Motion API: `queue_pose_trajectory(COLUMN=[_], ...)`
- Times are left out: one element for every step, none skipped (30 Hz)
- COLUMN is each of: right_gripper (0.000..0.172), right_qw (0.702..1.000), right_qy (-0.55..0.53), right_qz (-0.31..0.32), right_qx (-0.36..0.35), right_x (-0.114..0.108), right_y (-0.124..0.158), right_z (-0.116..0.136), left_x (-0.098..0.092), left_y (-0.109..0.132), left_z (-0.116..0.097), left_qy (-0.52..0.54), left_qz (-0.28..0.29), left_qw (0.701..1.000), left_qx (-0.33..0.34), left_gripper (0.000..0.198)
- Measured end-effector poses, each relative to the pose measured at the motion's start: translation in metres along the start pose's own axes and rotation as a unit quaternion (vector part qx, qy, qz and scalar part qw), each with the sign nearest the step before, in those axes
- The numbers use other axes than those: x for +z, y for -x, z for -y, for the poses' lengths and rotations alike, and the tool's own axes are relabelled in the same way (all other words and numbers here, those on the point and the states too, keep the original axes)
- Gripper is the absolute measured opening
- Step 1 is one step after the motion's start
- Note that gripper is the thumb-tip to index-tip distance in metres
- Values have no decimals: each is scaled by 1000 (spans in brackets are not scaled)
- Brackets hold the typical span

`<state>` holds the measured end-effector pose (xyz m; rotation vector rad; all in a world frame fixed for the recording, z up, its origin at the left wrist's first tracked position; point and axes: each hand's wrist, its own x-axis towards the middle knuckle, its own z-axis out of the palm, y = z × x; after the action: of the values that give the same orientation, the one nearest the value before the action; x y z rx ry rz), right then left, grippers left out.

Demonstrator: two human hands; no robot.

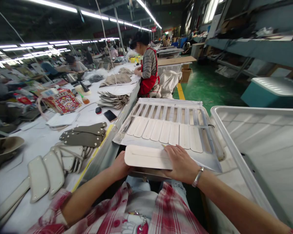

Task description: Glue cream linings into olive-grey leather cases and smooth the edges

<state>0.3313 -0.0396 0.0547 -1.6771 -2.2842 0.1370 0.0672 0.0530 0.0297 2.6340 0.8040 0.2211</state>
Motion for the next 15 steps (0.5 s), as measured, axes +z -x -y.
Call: queue_pose_trajectory(right_gripper=[74, 80, 85, 88, 90, 91, 91, 91, 92, 92, 91, 91, 91, 89, 86], right_qw=[1000, 999, 999, 998, 997, 997, 996, 995, 995, 995, 995, 995, 996, 996, 995], right_qy=[-6, -10, -10, -7, -2, 1, 4, 6, 5, 5, 7, 15, 29, 49, 74], right_qz=[15, 30, 44, 56, 67, 75, 80, 84, 86, 85, 81, 72, 60, 45, 28], right_qx=[-10, -17, -23, -28, -33, -37, -41, -47, -53, -59, -62, -61, -59, -59, -65], right_x=[-1, -2, -2, -1, 0, 1, 2, 3, 3, 3, 3, 4, 4, 6, 8], right_y=[-2, -5, -9, -14, -19, -24, -27, -29, -30, -30, -29, -27, -26, -26, -26], right_z=[-1, -1, -2, -4, -5, -7, -9, -10, -11, -12, -13, -13, -13, -12, -11], left_x=[3, 5, 6, 6, 5, 3, -1, -7, -13, -20, -27, -34, -37, -39, -36], left_y=[-1, -3, -4, -5, -7, -8, -9, -8, -7, -4, 0, 5, 11, 18, 25], left_z=[-1, -2, -3, -4, -4, -4, -3, -1, 2, 7, 12, 17, 23, 28, 33], left_qy=[-28, -51, -62, -68, -73, -74, -69, -52, -23, 12, 46, 77, 102, 122, 139], left_qz=[1, 1, -1, -4, -5, -5, -5, -5, -7, -13, -27, -48, -68, -86, -103], left_qw=[1000, 999, 998, 997, 996, 995, 995, 996, 997, 997, 996, 991, 984, 974, 961], left_qx=[-6, -15, -30, -46, -61, -71, -77, -77, -72, -70, -76, -96, -130, -173, -217], left_gripper=[32, 34, 35, 35, 38, 41, 45, 46, 47, 45, 42, 39, 39, 40, 41])
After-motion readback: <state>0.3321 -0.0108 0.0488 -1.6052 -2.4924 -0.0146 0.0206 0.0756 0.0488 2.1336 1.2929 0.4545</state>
